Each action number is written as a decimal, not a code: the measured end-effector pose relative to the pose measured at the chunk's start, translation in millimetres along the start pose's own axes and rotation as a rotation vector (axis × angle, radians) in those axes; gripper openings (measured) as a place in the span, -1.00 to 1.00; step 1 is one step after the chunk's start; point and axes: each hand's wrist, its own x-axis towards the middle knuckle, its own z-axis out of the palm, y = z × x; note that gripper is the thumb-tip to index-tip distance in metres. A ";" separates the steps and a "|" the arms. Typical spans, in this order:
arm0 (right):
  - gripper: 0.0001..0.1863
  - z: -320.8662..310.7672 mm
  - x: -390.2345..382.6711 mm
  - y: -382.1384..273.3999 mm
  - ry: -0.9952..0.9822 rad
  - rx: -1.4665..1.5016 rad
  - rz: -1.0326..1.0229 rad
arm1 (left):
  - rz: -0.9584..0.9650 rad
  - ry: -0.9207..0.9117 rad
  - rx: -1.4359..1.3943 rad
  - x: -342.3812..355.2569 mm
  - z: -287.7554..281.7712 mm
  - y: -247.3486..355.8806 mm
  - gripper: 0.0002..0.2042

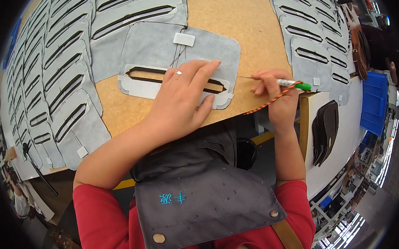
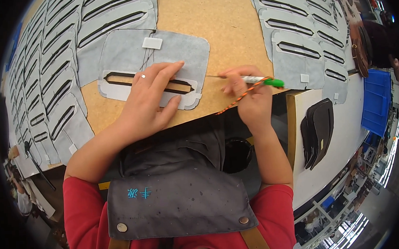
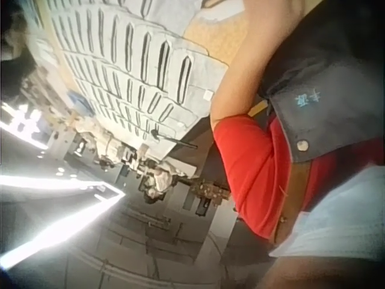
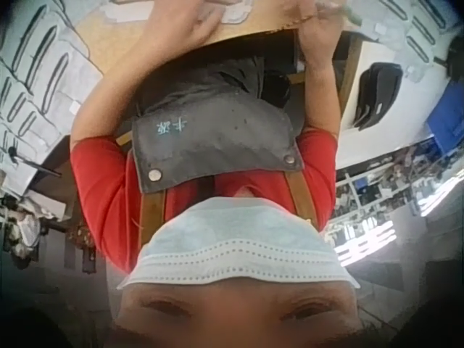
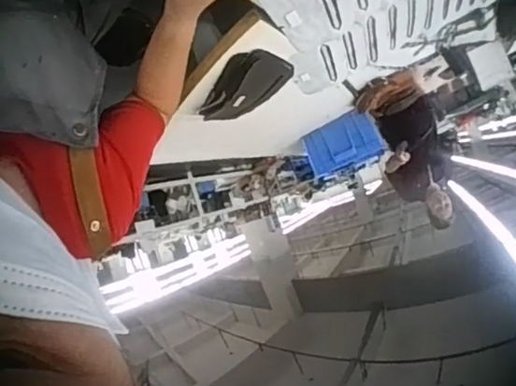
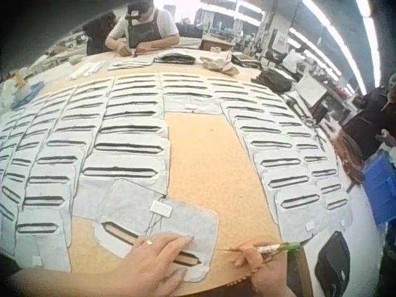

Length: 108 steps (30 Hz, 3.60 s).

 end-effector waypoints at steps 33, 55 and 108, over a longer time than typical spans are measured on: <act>-0.66 -0.6 -40.7 20.4 -0.123 -0.346 -0.487 | 0.234 -0.104 0.042 1.2 -11.3 -11.2 -0.80; -0.83 9.8 15.7 -4.5 0.286 0.009 0.002 | -0.196 0.160 -0.744 12.2 -59.3 -69.0 -0.70; -0.66 -56.1 -92.5 -39.0 0.577 -0.740 -0.420 | -0.003 0.156 0.197 1.3 -77.6 -53.7 -0.91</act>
